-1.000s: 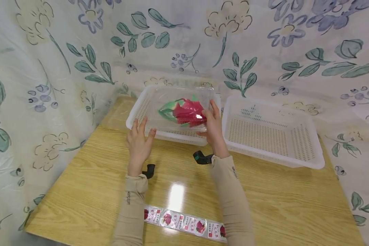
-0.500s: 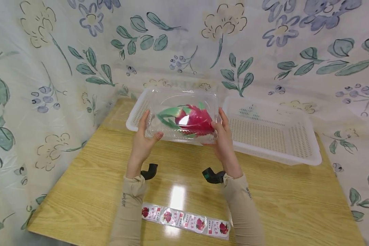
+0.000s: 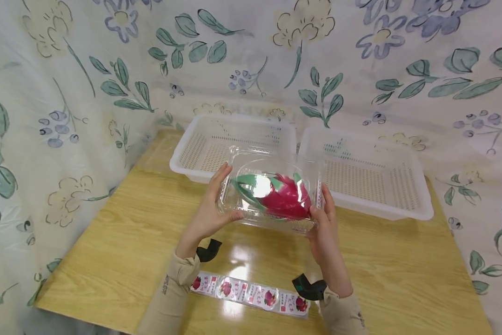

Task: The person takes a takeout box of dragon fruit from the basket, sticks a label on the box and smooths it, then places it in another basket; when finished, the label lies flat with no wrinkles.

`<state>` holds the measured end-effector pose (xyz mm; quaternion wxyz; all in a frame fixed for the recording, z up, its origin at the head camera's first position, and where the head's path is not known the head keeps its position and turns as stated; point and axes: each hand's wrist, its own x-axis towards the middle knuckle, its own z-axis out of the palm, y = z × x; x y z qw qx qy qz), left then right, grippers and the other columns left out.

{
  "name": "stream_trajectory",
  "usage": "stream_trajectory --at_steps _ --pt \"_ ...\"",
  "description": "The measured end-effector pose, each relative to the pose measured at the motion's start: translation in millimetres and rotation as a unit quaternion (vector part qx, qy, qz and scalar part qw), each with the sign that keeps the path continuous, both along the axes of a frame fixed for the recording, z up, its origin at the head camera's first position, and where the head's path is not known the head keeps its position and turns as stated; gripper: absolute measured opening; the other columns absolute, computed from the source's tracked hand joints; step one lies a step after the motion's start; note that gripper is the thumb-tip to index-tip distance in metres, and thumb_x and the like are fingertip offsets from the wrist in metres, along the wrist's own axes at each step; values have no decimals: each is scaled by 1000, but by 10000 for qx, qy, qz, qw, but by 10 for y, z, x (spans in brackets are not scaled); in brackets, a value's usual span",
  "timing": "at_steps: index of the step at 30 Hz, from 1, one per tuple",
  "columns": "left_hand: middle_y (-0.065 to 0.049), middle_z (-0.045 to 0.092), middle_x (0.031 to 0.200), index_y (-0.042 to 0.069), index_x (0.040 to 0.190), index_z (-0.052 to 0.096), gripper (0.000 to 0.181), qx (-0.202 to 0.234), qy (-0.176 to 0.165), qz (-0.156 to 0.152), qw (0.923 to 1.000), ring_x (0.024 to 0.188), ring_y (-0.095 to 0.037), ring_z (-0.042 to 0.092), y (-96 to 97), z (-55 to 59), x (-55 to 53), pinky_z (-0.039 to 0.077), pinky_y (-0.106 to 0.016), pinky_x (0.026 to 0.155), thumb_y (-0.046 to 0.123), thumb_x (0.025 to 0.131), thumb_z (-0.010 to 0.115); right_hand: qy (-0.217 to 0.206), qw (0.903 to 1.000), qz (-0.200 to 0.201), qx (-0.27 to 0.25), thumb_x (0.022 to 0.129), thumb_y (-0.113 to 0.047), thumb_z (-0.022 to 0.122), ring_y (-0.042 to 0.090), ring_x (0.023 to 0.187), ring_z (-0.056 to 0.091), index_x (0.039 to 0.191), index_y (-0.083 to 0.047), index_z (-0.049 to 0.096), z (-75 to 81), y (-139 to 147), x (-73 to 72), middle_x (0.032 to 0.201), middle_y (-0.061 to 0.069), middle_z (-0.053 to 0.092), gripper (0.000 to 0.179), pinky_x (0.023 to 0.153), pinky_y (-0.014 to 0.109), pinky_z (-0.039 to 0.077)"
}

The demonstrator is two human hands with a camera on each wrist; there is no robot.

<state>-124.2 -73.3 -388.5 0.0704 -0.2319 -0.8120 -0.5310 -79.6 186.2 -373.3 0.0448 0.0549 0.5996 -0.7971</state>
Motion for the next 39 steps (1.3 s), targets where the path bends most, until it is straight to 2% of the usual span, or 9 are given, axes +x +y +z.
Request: stream_trajectory --at_steps 3,8,16,20,23,27,31,35,39 --pt "-7 3 165 21 155 19 118 -334 -178 -152 9992 150 -38 8 22 -37 103 19 -69 111 78 63 64 221 9996 -64 166 102 -10 28 9 122 48 156 -33 2 -100 45 164 161 6 6 64 84 22 54" --pt "-9 -3 165 24 155 19 122 -656 -553 -273 9959 147 -45 13 34 -129 326 29 -69 106 38 58 91 191 9986 98 488 103 -11 30 -1 111 53 156 -33 3 -325 106 433 158 8 7 63 83 24 54" --pt "-4 -10 165 24 155 21 126 -939 -869 -179 9916 144 -45 23 7 -335 564 45 -58 99 25 52 94 264 9966 371 685 104 -11 34 -1 106 59 156 -31 5 -607 121 630 133 -16 37 62 80 28 57" --pt "-6 -8 165 23 154 25 124 -1041 -835 -99 9910 143 -48 25 7 -392 617 47 -58 97 24 51 95 105 9945 428 951 104 -12 38 -3 107 57 156 -30 7 -637 117 645 135 -11 37 63 81 29 56" --pt "-10 -6 164 21 153 27 121 -1182 -849 -41 9893 143 -50 22 13 -415 636 45 -61 98 25 52 95 -169 9907 414 1284 103 -14 42 -4 106 56 156 -27 6 -628 113 648 145 3 31 66 82 29 54" --pt "-13 -4 164 20 153 29 119 -1310 -949 59 9868 143 -51 19 11 -439 638 40 -67 99 24 53 95 -487 9846 446 1622 100 -14 49 13 116 55 156 -22 7 -623 87 638 156 22 22 71 84 33 52" --pt "-15 -3 164 20 152 30 119 -1379 -997 82 9854 143 -52 18 0 -467 626 39 -69 98 22 53 95 -721 9804 468 1771 99 -16 54 42 134 39 156 -22 7 -642 57 629 160 23 15 74 92 43 49" --pt "-12 -4 164 21 152 30 120 -1410 -1039 105 9845 144 -50 17 6 -518 604 39 -67 99 25 52 95 -644 9770 405 1992 98 -17 56 49 144 19 156 -24 6 -657 47 604 161 22 12 77 105 63 36" --pt "-9 -5 165 21 153 28 122 -1433 -1110 169 9833 145 -49 17 22 -571 580 37 -69 100 29 51 94 -477 9692 296 2400 96 -17 57 56 143 7 157 -26 3 -678 32 590 162 22 3 82 107 72 23"
